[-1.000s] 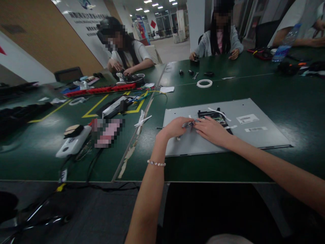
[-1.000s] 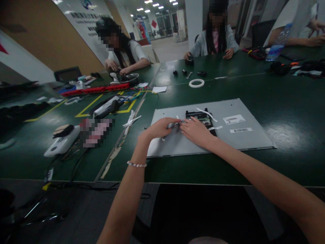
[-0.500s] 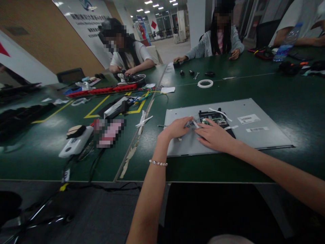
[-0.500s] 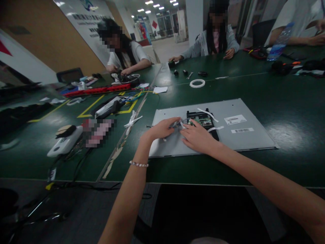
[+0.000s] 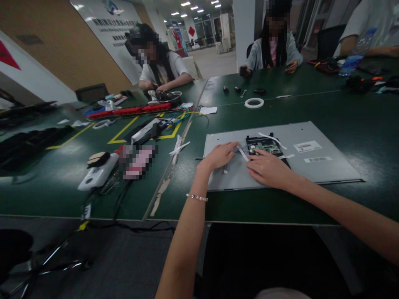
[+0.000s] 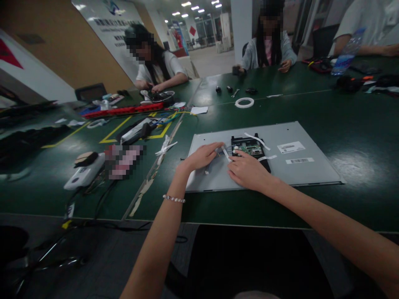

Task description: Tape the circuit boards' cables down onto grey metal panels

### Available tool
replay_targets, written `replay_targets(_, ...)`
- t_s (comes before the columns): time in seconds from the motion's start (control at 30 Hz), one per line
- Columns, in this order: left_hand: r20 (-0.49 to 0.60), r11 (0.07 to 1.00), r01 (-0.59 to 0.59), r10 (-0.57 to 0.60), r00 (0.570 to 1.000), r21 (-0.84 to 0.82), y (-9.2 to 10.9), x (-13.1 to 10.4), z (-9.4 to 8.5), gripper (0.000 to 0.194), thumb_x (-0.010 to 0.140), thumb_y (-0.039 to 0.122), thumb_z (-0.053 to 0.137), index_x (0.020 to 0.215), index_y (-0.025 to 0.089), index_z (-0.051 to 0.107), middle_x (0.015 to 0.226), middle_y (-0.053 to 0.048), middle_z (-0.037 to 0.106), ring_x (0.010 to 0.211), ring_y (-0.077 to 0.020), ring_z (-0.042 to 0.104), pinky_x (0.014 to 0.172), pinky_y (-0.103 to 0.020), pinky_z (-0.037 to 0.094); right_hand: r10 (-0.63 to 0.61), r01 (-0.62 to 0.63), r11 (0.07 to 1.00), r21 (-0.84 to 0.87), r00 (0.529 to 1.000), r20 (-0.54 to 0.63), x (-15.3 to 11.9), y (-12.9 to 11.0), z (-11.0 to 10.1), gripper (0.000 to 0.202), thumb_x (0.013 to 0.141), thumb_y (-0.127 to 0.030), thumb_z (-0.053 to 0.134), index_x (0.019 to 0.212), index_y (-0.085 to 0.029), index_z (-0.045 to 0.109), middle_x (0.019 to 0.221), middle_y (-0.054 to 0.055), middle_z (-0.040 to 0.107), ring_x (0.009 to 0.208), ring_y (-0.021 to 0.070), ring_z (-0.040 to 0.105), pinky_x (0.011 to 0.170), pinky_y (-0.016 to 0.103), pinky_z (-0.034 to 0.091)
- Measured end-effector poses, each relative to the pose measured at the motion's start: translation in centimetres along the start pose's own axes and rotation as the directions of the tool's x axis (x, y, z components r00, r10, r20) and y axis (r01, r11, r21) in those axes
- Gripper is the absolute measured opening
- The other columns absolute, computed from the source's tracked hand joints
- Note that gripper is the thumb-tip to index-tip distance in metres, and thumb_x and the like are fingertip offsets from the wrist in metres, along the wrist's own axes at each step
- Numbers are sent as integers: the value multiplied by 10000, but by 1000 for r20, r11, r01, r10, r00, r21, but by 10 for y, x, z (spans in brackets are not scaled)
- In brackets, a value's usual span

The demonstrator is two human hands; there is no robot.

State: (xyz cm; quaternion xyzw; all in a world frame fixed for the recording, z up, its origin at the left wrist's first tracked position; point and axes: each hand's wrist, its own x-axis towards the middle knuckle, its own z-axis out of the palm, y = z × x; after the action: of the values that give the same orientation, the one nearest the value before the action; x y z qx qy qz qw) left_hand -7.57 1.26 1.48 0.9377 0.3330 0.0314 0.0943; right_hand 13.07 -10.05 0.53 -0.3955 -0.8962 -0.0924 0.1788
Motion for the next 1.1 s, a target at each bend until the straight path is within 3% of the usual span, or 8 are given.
replay_targets(0.67, -20, 998, 31, -30, 999, 51, 0, 0, 1, 462, 957, 261, 327, 1412, 181, 320, 1441, -92, 424, 1342, -195, 367, 1088, -369, 301, -24, 31, 995, 93, 997, -76, -4, 7, 0, 290, 925, -217, 433, 887, -150, 712, 977, 70, 682, 1070, 171, 584, 1094, 398, 309)
replay_targets(0.93, -106, 995, 66, -57, 993, 79, -5, -1, 4, 478, 971, 329, 308, 1413, 147, 312, 1420, -115, 446, 1302, -215, 421, 1076, -379, 327, 65, -44, 985, 167, 990, -123, -8, 22, -2, 326, 935, -273, 433, 1179, -161, 620, 1226, 65, 590, 1211, 187, 487, 1085, 419, 338)
replay_targets(1.1, -183, 994, 105, -95, 978, 44, -1, -1, 2, 500, 972, 347, 297, 1426, 138, 285, 1435, -127, 419, 1294, -229, 430, 1059, -386, 355, 184, -149, 970, 192, 967, -178, -13, 39, -9, 361, 935, -304, 437, 1238, -165, 577, 1276, 52, 555, 1252, 192, 443, 1083, 423, 345)
